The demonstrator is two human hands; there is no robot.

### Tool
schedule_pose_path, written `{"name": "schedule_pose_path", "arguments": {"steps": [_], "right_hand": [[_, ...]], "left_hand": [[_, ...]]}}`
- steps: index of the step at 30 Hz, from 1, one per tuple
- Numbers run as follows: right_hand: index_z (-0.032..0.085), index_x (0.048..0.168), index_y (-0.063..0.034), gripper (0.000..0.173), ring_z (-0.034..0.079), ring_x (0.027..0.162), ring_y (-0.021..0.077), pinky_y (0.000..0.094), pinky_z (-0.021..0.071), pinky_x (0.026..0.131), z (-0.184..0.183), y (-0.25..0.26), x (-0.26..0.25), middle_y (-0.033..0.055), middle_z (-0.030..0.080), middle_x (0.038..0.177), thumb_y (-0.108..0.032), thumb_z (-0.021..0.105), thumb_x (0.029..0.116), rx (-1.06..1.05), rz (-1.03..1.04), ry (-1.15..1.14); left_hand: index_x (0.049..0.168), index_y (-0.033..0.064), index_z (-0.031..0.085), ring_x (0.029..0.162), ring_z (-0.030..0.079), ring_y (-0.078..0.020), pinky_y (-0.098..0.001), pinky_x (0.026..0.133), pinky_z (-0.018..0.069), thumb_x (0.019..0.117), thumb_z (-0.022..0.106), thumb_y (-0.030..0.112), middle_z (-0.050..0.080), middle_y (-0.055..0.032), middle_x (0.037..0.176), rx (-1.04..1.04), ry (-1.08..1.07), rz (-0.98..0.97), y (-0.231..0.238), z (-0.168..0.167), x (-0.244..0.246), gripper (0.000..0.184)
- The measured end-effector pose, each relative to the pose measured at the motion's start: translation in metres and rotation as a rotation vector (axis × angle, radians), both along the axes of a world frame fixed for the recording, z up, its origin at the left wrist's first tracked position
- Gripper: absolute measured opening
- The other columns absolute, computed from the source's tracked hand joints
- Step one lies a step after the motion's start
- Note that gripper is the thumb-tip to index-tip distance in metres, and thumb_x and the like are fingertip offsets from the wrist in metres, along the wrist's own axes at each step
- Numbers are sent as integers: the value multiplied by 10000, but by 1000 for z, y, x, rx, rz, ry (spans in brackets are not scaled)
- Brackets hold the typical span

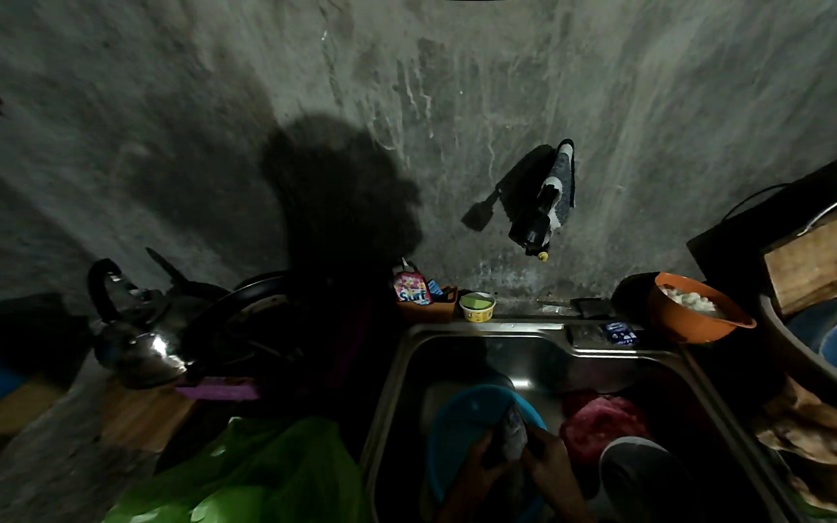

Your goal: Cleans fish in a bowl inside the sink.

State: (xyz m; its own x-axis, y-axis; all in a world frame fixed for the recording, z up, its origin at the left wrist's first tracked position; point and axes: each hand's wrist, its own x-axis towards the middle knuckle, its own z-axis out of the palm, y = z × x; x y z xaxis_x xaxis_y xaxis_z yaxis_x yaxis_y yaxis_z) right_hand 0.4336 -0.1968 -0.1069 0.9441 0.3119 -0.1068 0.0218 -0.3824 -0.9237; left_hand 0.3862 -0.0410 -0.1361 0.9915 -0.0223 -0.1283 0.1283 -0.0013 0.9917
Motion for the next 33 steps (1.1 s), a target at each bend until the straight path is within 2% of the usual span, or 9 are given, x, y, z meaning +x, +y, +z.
{"name": "schedule_pose_path", "arguments": {"steps": [3,8,11,15,18,22,28,31,33], "right_hand": [[683,1120,95,231,665,847,218,378,551,812,-6,3,1,193,697,953,-33,591,952,45,-8,37],[604,1271,106,306,654,1037,289,438,526,939,-1,11,0,256,661,1151,-38,539,1010,97,-22,268],[584,1322,82,338,648,1078,293,450,530,949,-1,18,2,251,645,1214,-32,531,1009,156,-82,296],[507,1418,77,459,594,1231,273,404,497,1040,-1,27,7,253,560,1396,17,555,966,277,-119,185],[562,1361,75,398,648,1114,224,375,534,968,0,28,15,224,636,1275,19,548,966,279,-117,171],[620,1280,63,305,659,1042,177,352,537,937,3,31,21,181,680,1163,-56,499,1026,293,-118,180],[614,1247,88,305,645,1006,154,325,534,915,-3,39,27,172,674,1121,-81,426,1075,377,-157,255],[590,1270,99,310,638,1036,168,338,531,937,-11,40,29,188,661,1158,-71,419,1076,403,-171,292],[596,1252,100,294,642,1008,175,350,541,910,-19,40,33,187,665,1131,-71,440,1071,402,-190,316]], "left_hand": [[1514,-77,358,1312,551,-234,-357,1119,440,913,720,80,526,-242,1443,157,21,-11,-3,4,-2,719],[1567,-71,228,1379,494,-321,-414,1159,401,859,785,85,452,-284,1503,276,86,14,-10,4,1,914],[1565,-75,220,1351,522,-333,-427,1140,427,848,788,76,480,-289,1475,308,68,58,-12,4,6,928],[1550,-95,244,1334,540,-316,-414,1131,438,837,787,75,499,-288,1457,332,14,111,-14,8,14,912],[1534,-101,282,1315,554,-299,-395,1119,445,804,800,42,524,-282,1431,320,-22,145,-15,11,19,906],[1530,-95,292,1305,564,-302,-407,1115,451,810,796,55,537,-275,1419,346,-49,155,-13,13,23,892],[1548,-73,292,1381,496,-344,-450,1163,399,853,783,135,469,-281,1494,478,-52,127,-4,7,33,876],[1547,-51,320,1387,494,-333,-459,1164,399,840,798,130,475,-253,1505,520,-67,89,0,8,38,872],[1549,-34,336,1388,495,-324,-457,1169,394,835,806,132,482,-241,1506,542,-70,57,3,5,42,871]]}}
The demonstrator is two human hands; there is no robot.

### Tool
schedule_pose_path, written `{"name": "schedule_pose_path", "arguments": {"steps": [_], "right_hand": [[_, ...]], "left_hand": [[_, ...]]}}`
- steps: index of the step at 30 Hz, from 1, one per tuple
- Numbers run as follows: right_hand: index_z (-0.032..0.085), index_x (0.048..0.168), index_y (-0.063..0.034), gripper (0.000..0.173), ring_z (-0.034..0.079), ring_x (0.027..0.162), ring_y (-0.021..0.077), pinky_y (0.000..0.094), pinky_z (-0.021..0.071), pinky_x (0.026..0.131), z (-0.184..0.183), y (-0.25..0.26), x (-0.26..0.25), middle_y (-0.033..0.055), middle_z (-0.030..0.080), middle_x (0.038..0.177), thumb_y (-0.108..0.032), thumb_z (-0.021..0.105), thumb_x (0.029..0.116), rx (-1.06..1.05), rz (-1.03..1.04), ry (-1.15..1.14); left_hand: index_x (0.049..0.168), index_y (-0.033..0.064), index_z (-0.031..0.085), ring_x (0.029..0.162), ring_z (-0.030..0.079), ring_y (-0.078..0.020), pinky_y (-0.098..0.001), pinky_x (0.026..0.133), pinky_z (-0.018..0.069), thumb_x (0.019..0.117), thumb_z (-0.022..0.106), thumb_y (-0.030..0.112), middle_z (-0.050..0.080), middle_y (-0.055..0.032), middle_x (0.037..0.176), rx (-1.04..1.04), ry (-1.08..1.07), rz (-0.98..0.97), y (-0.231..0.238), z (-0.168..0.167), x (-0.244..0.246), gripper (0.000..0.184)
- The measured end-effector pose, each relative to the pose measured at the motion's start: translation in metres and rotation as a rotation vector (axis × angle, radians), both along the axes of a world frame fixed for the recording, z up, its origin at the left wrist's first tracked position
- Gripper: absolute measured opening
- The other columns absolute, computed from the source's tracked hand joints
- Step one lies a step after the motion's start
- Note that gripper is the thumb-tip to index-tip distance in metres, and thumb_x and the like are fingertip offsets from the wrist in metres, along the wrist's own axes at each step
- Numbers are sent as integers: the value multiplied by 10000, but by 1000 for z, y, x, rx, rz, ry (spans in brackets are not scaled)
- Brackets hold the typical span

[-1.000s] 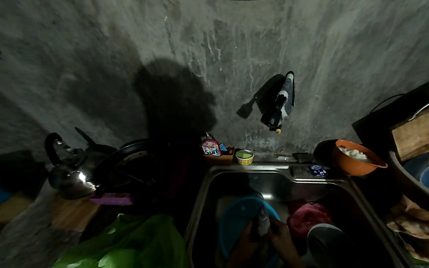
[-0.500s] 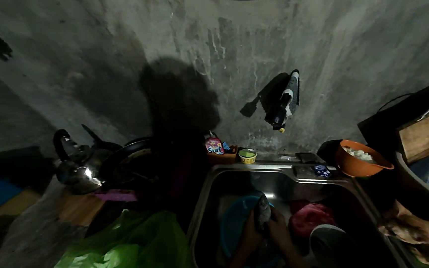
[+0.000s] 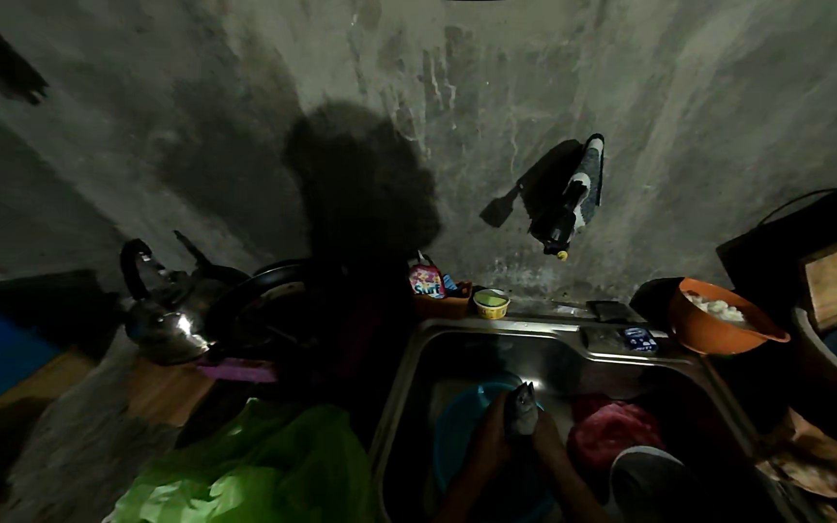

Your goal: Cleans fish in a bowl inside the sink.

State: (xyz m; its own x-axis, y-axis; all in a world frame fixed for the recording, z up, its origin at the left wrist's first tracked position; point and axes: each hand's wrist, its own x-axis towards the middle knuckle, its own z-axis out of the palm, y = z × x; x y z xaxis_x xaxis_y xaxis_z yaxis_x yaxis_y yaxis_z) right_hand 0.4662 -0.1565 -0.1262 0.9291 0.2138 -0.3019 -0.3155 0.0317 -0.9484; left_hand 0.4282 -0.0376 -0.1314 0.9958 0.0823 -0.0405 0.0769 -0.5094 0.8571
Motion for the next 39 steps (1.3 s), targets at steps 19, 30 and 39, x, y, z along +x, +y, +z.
{"name": "schedule_pose_path", "arguments": {"steps": [19,30,39], "right_hand": [[566,1294,86,296,628,1046,162,326,531,931,-1,-26,16,168,649,1180,-71,451,1071,-43,58,60],[613,1309,74,332,587,1238,336,475,443,1075,4,-26,14,267,619,1317,-128,502,1071,-460,93,75],[692,1139,74,235,652,1033,277,458,511,945,-28,-25,1,225,692,1095,-71,540,1035,-312,-69,37]], "left_hand": [[1558,129,366,1280,582,-378,-593,1065,458,826,807,110,588,-204,1397,216,177,-353,10,9,49,854],[1552,77,387,1329,543,-379,-566,1102,432,836,783,63,539,-217,1457,237,221,-295,8,-3,45,818],[1554,49,375,1340,539,-357,-527,1125,426,853,765,66,540,-211,1460,141,221,-199,-3,-27,21,802]]}}
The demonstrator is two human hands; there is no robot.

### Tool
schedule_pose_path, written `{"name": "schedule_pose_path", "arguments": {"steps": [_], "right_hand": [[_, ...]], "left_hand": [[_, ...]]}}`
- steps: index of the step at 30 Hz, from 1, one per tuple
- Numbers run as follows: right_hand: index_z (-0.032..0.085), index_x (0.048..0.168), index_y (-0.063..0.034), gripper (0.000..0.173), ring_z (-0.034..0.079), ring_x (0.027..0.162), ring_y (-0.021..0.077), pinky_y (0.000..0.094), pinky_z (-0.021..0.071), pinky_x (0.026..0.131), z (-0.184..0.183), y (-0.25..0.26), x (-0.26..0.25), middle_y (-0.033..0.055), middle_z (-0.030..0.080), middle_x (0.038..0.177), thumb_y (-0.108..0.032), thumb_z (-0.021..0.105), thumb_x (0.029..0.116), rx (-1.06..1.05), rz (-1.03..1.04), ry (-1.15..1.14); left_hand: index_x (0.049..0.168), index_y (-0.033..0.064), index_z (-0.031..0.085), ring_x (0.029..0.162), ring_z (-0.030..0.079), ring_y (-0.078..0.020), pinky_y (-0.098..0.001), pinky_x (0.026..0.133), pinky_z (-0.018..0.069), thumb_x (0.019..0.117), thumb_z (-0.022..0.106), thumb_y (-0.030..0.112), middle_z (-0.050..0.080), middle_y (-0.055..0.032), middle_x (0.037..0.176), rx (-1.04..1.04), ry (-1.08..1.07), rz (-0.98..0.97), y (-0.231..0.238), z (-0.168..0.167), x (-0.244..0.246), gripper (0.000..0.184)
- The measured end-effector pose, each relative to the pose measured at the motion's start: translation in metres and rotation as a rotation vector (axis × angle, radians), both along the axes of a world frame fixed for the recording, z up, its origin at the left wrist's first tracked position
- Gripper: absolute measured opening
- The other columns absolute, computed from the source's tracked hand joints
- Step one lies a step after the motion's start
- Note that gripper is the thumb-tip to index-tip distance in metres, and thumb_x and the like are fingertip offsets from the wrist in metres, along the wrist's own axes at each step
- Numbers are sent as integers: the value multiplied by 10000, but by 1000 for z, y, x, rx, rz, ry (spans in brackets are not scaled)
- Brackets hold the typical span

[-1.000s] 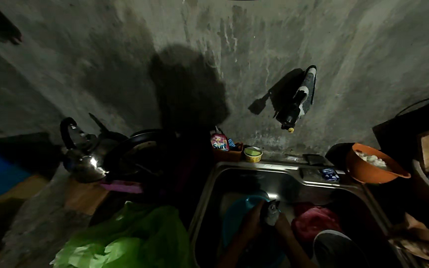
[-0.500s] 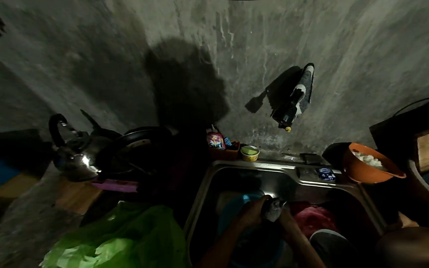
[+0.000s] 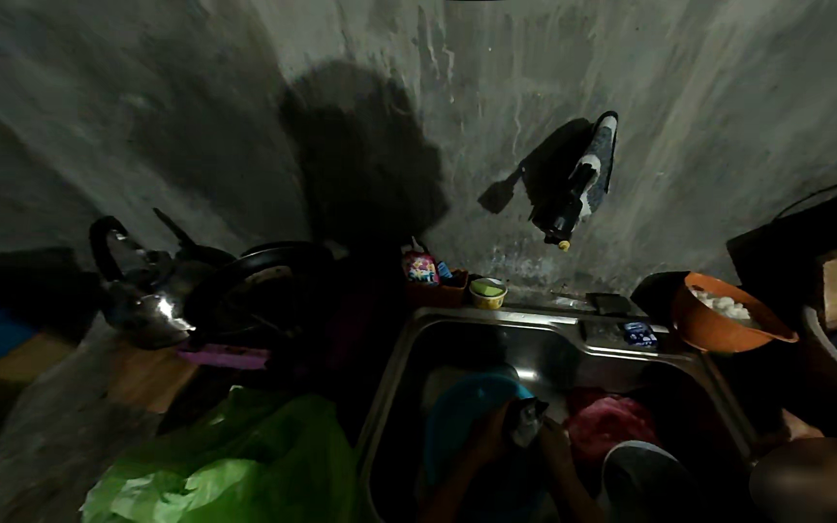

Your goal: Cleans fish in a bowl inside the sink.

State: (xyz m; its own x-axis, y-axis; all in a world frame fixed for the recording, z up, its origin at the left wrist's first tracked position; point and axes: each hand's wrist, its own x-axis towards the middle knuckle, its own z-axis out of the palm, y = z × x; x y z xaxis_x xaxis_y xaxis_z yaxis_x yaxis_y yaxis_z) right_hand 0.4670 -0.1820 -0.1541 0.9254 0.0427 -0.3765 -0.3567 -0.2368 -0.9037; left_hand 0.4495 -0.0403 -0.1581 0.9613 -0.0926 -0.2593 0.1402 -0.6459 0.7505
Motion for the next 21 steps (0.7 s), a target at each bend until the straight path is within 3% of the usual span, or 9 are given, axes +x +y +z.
{"name": "schedule_pose_path", "arguments": {"steps": [4,7,10,12,21], "right_hand": [[670,1178,107,255,635,1106,293,445,488,1003,-2,2,-3,255,675,1173,-48,520,1042,-24,61,9],[654,1182,113,265,637,1082,257,411,504,982,-14,0,-4,238,673,1158,-50,495,1047,-1,101,-4],[603,1279,126,313,591,1219,304,426,449,1075,-12,-3,-4,274,623,1295,-57,465,1067,-52,183,37],[580,1309,124,324,578,1240,303,423,441,1086,-12,-3,-3,271,604,1326,-58,458,1071,-48,207,81],[543,1326,91,312,612,1072,190,352,516,949,-14,-5,-6,196,621,1227,-57,438,1072,163,142,161]], "left_hand": [[1536,59,408,1323,550,-353,-532,1114,435,854,763,78,559,-209,1435,4,9,8,6,-9,0,769],[1552,65,390,1333,545,-351,-525,1126,427,857,764,79,553,-206,1447,24,43,3,7,-11,-1,790],[1556,75,388,1340,538,-350,-527,1126,422,862,760,82,542,-198,1463,63,81,-18,7,-7,-2,788],[1553,83,393,1337,538,-360,-542,1116,426,860,755,69,545,-196,1460,88,98,-32,8,-5,-1,781],[1522,91,439,1322,551,-345,-533,1109,439,864,745,68,562,-182,1440,49,84,-28,12,-17,2,726]]}}
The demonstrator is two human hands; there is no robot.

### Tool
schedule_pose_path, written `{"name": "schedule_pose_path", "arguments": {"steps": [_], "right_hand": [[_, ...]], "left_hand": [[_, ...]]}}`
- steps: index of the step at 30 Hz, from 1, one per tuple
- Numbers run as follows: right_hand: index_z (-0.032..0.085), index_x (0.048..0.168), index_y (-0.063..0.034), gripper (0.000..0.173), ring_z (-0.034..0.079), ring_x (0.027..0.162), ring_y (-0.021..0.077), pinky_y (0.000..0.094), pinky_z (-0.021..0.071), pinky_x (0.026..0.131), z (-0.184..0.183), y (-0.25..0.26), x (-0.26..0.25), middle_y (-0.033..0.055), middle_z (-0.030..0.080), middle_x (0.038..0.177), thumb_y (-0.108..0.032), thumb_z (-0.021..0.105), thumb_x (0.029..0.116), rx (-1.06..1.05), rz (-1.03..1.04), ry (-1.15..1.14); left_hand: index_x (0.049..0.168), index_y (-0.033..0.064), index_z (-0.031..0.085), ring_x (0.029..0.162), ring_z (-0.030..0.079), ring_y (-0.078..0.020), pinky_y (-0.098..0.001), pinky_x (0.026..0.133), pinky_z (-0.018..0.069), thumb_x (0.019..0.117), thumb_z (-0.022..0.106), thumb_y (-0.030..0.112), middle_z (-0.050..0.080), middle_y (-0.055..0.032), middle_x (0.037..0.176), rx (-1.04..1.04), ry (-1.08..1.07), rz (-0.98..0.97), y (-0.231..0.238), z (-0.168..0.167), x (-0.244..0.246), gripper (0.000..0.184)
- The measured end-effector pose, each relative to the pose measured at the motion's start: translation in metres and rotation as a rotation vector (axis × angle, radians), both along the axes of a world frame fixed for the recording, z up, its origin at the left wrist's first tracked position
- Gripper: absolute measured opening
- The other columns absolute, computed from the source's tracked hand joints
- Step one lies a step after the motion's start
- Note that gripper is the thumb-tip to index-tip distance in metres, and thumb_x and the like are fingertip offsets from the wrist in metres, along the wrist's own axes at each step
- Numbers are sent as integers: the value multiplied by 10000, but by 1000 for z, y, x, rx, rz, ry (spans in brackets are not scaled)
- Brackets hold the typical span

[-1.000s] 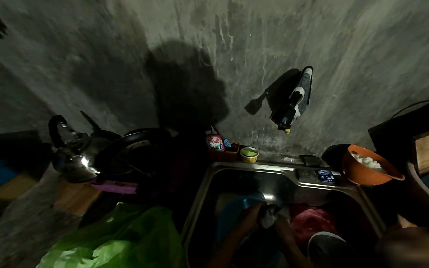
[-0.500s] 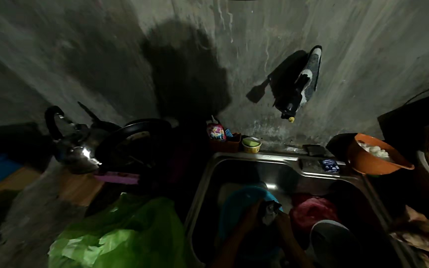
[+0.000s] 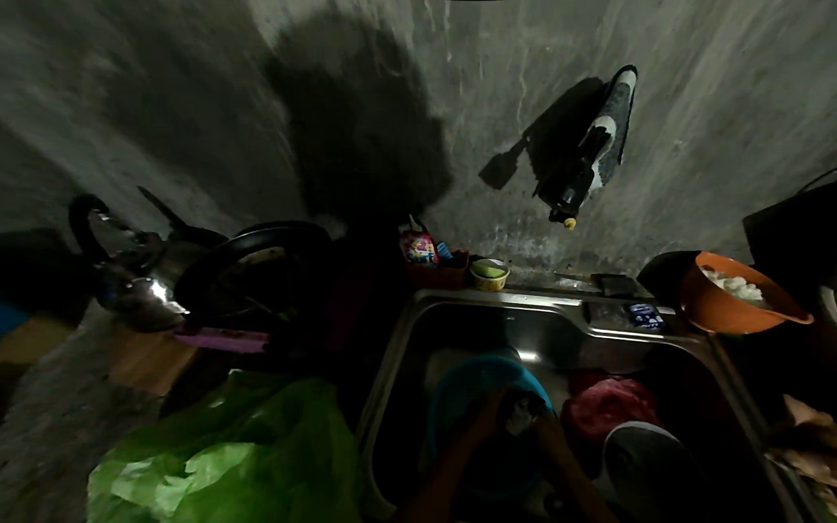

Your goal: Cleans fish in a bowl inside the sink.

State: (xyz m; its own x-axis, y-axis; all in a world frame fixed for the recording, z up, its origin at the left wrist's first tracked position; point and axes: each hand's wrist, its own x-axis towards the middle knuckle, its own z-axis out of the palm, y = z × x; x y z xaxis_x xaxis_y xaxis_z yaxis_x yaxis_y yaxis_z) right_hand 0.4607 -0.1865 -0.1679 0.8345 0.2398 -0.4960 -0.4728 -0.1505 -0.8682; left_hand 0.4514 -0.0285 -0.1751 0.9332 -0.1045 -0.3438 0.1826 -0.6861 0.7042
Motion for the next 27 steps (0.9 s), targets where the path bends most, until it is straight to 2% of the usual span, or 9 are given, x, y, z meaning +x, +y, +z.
{"name": "schedule_pose_path", "arguments": {"steps": [7,11,13,16,17,20,22,23,27], "right_hand": [[526,1360,93,338,610,1140,218,362,510,990,-14,-7,8,217,612,1285,-61,466,1065,-27,79,-19],[524,1347,92,324,611,1091,197,348,515,959,-15,-8,10,199,617,1248,-56,452,1069,18,42,24],[538,1319,90,303,622,1009,165,327,532,899,-13,-8,12,169,635,1168,-59,443,1073,59,22,50],[575,1196,54,224,604,736,96,268,535,675,-11,-8,15,66,630,901,-68,438,1069,121,-2,79],[572,1197,54,224,596,714,97,272,532,658,-12,-9,15,60,624,884,-69,437,1068,137,5,83],[564,1269,61,278,630,898,133,315,552,807,-21,-12,17,114,649,1058,-92,434,1077,110,38,36],[571,1313,95,323,630,1088,216,378,522,965,-27,-13,16,205,647,1225,-86,460,1069,5,56,-28],[562,1327,99,334,620,1129,233,388,510,997,-28,-14,15,222,634,1258,-85,465,1067,-20,57,-41],[582,1268,75,272,644,971,194,366,552,863,-23,-11,14,182,651,1129,-22,534,1019,58,-99,13]], "left_hand": [[1534,64,420,1350,524,-360,-528,1137,410,872,743,78,536,-201,1465,40,7,-30,-1,-6,4,736],[1533,52,419,1362,514,-357,-531,1148,397,888,729,73,526,-203,1476,37,24,-43,-3,-4,6,716],[1539,56,411,1369,507,-358,-534,1151,391,884,740,82,520,-200,1485,28,34,-49,-4,-7,9,733],[1545,74,408,1355,521,-357,-537,1142,403,870,765,106,538,-196,1467,11,46,-51,-6,-11,13,763],[1547,81,407,1349,528,-353,-535,1139,408,872,760,112,544,-194,1461,5,52,-52,-6,-14,14,762],[1549,86,400,1336,540,-353,-540,1130,418,885,746,114,553,-201,1447,-14,67,-54,-6,-17,18,749],[1551,86,395,1339,537,-353,-543,1128,419,876,754,122,549,-197,1452,-3,65,-59,-8,-18,20,765],[1546,83,403,1335,539,-355,-543,1124,425,871,756,116,552,-198,1447,-1,61,-58,-9,-18,21,762],[1540,73,399,1321,544,-378,-558,1104,433,858,763,99,549,-219,1436,23,90,-23,-12,-13,20,773]]}}
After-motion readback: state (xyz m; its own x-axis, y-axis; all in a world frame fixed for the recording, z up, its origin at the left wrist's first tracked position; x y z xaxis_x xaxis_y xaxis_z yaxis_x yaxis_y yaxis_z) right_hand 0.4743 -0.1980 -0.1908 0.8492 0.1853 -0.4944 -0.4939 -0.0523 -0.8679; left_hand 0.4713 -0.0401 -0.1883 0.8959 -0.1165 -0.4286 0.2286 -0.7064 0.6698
